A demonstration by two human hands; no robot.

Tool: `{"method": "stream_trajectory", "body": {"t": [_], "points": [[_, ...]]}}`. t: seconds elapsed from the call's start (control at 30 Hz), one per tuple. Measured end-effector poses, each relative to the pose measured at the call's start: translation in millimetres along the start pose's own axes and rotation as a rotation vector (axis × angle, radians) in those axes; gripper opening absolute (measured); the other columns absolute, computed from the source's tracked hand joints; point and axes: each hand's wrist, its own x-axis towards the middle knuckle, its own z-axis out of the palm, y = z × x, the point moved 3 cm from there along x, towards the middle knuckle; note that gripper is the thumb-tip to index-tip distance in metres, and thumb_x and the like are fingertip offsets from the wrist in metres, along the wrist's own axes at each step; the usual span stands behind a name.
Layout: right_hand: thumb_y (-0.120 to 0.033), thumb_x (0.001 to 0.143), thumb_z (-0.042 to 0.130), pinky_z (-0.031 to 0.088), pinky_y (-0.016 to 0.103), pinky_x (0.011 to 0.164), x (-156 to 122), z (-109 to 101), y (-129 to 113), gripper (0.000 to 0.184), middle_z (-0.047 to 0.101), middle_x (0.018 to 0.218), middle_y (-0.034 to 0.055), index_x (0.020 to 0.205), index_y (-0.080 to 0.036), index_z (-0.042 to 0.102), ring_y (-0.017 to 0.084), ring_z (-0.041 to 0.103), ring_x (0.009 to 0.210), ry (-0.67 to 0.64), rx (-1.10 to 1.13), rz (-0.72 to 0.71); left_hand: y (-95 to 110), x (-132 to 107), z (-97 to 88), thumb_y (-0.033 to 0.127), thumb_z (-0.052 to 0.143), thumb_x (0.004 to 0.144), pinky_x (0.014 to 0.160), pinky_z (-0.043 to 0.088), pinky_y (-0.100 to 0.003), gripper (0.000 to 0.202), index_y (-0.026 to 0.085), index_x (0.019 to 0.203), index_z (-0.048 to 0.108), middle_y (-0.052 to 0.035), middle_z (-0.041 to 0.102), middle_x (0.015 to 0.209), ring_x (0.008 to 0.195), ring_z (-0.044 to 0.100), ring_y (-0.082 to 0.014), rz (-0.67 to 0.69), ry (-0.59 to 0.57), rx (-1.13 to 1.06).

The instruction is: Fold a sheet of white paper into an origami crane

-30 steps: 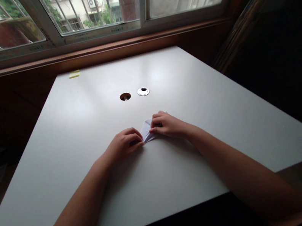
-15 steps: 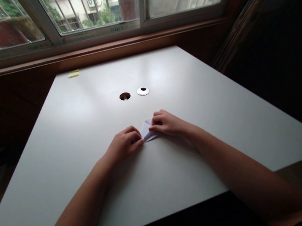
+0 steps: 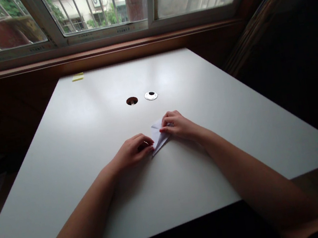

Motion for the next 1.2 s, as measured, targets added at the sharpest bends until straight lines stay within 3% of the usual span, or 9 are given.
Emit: {"method": "stream_trajectory", "body": {"t": [0.2,0.4,0.67,0.83,0.97,1.2], "points": [[-0.036,0.084,0.070,0.036,0.042,0.102,2.3,-1.4,4.4,0.018,0.064,0.096,0.0070,0.076,-0.020,0.070,0.024,0.053,0.106,-0.045,0.087,-0.103,10.4,1.1,1.9,0.024,0.052,0.095,0.083,0.052,-0.028,0.016,0.020,0.103,0.065,-0.0081,0.067,0.101,0.093,0.065,-0.0165,0.136,-0.103,-0.031],[-0.037,0.083,0.071,0.037,0.041,0.100,1.7,-2.9,5.7,0.018,0.065,0.095,0.0062,0.075,-0.020,0.070,0.024,0.053,0.105,-0.044,0.100,-0.089,4.0,-0.2,4.6,0.032,0.062,0.090,0.079,0.051,-0.027,0.015,0.018,0.092,0.065,-0.0087,0.063,0.102,0.087,0.062,-0.0156,0.141,-0.023,0.068],[-0.039,0.083,0.071,0.043,0.036,0.085,0.2,-1.0,-3.5,0.020,0.065,0.085,0.0054,0.073,-0.022,0.070,0.022,0.054,0.092,-0.004,0.099,-0.138,0.5,-0.8,5.5,0.041,0.067,0.086,0.082,0.048,-0.034,0.021,0.021,0.091,0.065,-0.0070,0.062,0.097,0.091,0.055,-0.0203,0.164,0.000,0.326],[-0.041,0.083,0.070,0.045,0.035,0.079,-0.3,-2.5,-6.8,0.020,0.066,0.085,0.0066,0.075,-0.022,0.072,0.021,0.056,0.085,0.003,0.050,-0.201,-8.6,-0.6,-1.0,0.026,0.058,0.092,0.081,0.046,-0.034,0.011,0.021,0.090,0.067,-0.0067,0.061,0.095,0.088,0.053,-0.0196,0.096,0.122,0.449],[-0.040,0.084,0.069,0.045,0.033,0.077,-3.2,-3.0,-10.3,0.020,0.065,0.086,0.0066,0.078,-0.023,0.073,0.020,0.057,0.081,-0.028,0.011,-0.236,-10.4,-1.2,-8.4,0.021,0.056,0.091,0.075,0.046,-0.031,0.013,0.020,0.086,0.068,-0.0051,0.059,0.087,0.082,0.054,-0.0179,-0.023,0.246,0.415],[-0.038,0.087,0.066,0.043,0.028,0.068,-5.1,1.0,-10.8,0.021,0.061,0.085,0.0040,0.077,-0.020,0.069,0.014,0.054,0.072,-0.018,0.054,-0.106,-13.5,1.0,-11.7,0.024,0.064,0.085,0.072,0.048,-0.029,0.010,0.019,0.081,0.071,-0.0035,0.059,0.089,0.078,0.058,-0.0155,-0.201,0.259,0.267]]}}
